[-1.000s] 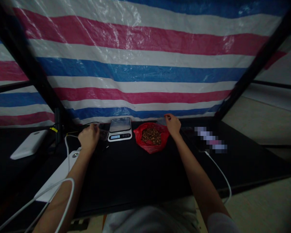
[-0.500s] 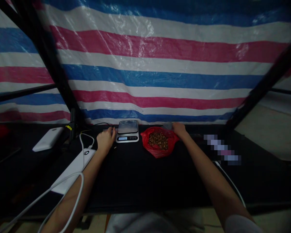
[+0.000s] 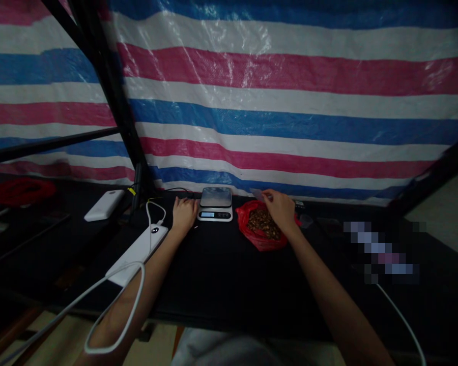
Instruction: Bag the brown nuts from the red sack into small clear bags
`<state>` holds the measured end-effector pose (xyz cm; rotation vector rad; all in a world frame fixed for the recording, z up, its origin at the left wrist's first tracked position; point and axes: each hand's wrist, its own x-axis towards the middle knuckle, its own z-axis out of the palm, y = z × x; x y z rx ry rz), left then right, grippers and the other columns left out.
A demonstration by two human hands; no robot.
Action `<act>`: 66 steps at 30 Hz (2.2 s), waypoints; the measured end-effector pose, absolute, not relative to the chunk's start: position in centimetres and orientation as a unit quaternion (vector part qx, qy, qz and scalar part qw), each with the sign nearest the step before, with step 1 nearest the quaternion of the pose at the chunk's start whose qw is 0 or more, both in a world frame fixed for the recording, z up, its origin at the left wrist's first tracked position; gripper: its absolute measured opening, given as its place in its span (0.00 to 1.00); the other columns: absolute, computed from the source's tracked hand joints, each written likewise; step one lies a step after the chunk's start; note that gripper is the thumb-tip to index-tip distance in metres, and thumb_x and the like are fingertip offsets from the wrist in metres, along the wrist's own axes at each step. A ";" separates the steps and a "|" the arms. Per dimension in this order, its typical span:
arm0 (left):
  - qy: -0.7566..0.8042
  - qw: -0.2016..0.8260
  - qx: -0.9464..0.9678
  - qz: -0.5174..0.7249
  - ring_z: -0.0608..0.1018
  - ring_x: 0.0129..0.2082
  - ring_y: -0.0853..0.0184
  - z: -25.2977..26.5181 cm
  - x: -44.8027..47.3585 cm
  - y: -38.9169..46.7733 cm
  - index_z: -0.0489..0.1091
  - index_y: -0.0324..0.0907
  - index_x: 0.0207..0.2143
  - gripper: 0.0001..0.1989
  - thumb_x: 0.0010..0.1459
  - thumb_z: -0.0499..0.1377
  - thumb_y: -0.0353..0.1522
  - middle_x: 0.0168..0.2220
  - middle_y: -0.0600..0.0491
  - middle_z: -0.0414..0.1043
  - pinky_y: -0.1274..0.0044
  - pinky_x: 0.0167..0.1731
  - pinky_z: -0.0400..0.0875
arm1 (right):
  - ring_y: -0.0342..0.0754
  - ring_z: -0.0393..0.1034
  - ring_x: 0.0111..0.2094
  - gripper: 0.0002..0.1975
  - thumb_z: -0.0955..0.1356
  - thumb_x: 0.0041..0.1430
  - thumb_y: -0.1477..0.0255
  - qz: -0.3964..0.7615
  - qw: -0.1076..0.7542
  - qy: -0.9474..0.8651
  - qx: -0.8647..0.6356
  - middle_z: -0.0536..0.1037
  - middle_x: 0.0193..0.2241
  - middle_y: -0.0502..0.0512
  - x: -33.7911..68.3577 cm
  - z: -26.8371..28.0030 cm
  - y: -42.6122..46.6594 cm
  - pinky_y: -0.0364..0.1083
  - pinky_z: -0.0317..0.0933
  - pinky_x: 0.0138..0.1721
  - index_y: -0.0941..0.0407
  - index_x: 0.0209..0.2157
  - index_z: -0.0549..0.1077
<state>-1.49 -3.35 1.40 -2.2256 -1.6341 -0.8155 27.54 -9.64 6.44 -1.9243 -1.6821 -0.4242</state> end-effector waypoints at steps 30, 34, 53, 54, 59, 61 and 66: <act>-0.588 0.163 -0.766 -0.203 0.69 0.44 0.57 -0.1 -3.8 -1.7 0.70 0.41 0.40 0.13 0.55 0.51 0.34 0.39 0.46 0.72 0.59 0.55 0.47 | 0.48 0.71 0.31 0.11 0.63 0.55 0.66 0.007 0.384 -0.641 -0.664 0.78 0.29 0.52 27.0 3.7 -10.1 0.44 0.60 0.32 0.53 0.35 0.75; -0.573 0.132 -0.780 -0.213 0.72 0.41 0.60 0.1 -3.7 -1.8 0.72 0.40 0.39 0.13 0.56 0.50 0.32 0.36 0.46 0.74 0.63 0.55 0.50 | 0.48 0.71 0.31 0.11 0.63 0.54 0.67 0.020 0.420 -0.642 -0.641 0.78 0.30 0.52 27.2 3.3 -9.8 0.44 0.60 0.33 0.53 0.35 0.75; -0.580 0.157 -0.774 -0.202 0.73 0.34 0.59 2.0 -2.5 -3.4 0.73 0.39 0.30 0.19 0.58 0.47 0.40 0.28 0.45 0.73 0.68 0.42 0.62 | 0.48 0.72 0.30 0.11 0.63 0.54 0.65 0.032 0.397 -0.633 -0.663 0.78 0.29 0.52 27.0 3.3 -9.9 0.44 0.61 0.30 0.52 0.35 0.75; -0.568 0.159 -0.781 -0.205 0.72 0.35 0.58 1.9 -2.5 -3.3 0.73 0.40 0.29 0.17 0.57 0.48 0.39 0.29 0.45 0.73 0.67 0.44 0.60 | 0.48 0.72 0.30 0.12 0.63 0.54 0.65 0.031 0.397 -0.634 -0.663 0.78 0.29 0.52 27.0 3.3 -9.9 0.44 0.61 0.30 0.52 0.35 0.75; -0.539 0.173 -0.798 -0.204 0.69 0.38 0.58 1.3 -2.5 -3.0 0.73 0.42 0.29 0.11 0.54 0.53 0.36 0.31 0.47 0.72 0.61 0.52 0.51 | 0.48 0.72 0.31 0.11 0.63 0.53 0.67 0.046 0.420 -0.637 -0.645 0.78 0.31 0.52 27.2 3.0 -9.6 0.45 0.62 0.34 0.53 0.35 0.75; -0.538 0.184 -0.800 -0.193 0.68 0.39 0.57 1.2 -2.5 -3.0 0.73 0.42 0.29 0.10 0.54 0.53 0.34 0.30 0.47 0.72 0.61 0.53 0.49 | 0.48 0.71 0.30 0.10 0.64 0.53 0.68 0.064 0.442 -0.638 -0.627 0.78 0.30 0.52 27.2 2.9 -9.4 0.45 0.62 0.34 0.54 0.34 0.75; -0.547 0.212 -0.790 -0.175 0.68 0.39 0.57 1.2 -2.5 -3.0 0.73 0.41 0.29 0.13 0.57 0.49 0.33 0.30 0.46 0.72 0.60 0.53 0.48 | 0.47 0.71 0.27 0.11 0.64 0.50 0.67 0.118 0.498 -0.625 -0.590 0.78 0.28 0.54 26.6 2.8 -9.2 0.45 0.63 0.30 0.57 0.33 0.74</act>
